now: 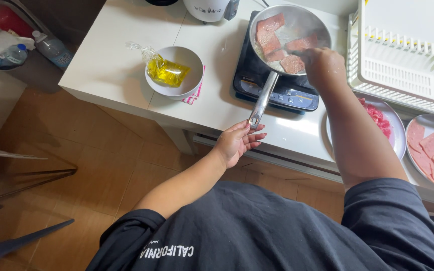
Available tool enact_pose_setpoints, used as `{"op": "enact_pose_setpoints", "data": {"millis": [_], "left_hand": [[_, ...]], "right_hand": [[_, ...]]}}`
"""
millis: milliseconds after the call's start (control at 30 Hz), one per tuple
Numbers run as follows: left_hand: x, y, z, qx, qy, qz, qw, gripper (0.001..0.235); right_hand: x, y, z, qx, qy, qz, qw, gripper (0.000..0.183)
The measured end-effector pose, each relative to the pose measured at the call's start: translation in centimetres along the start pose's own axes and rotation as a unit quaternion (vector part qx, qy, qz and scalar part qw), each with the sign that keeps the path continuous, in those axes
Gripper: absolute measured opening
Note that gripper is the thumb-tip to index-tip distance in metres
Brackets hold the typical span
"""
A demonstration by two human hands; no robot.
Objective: The person places slices of processed meat into a pan on an induction cooktop and fries them using a spoon. They retrieve a plate from a drawer and transfer the cooked meat slices from the pan onto the plate.
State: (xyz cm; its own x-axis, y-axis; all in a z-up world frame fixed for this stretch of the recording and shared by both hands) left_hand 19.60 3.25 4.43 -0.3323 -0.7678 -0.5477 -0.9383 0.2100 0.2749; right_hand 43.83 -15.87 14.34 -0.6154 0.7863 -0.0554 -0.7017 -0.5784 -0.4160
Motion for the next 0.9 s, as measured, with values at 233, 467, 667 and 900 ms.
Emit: {"op": "enact_pose_setpoints", "data": {"millis": [233,467,667,900], "left_hand": [[-0.6,0.4,-0.6,-0.011,-0.012,0.006,1.0,0.043],[-0.4,0.2,-0.3,-0.009,-0.008,0.005,1.0,0.043],[-0.7,0.5,-0.4,-0.016,-0.002,0.004,1.0,0.042],[-0.9,0.6,-0.5,-0.029,0.001,0.007,1.0,0.038]], "right_hand": [[-1.1,1.8,0.1,0.027,-0.006,0.001,1.0,0.017],[-5.4,2.0,0.1,-0.029,0.006,-0.097,0.995,0.016],[-6.9,1.2,-1.5,0.001,0.079,-0.102,0.992,0.016],[-6.9,-0.2,-3.7,0.057,0.124,-0.082,0.987,0.021]]}}
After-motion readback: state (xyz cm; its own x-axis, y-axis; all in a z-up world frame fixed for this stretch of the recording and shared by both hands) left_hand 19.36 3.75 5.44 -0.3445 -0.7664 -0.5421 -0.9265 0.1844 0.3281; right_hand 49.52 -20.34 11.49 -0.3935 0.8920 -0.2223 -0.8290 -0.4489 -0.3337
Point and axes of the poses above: each hand's wrist, its own y-axis away from the middle knuckle, its own z-axis out of the back of the hand, x = y × z, the point moved 1 cm from there along -y, towards the middle knuckle, and after that the axes turned 4 degrees about y, right-handed, at the moved point
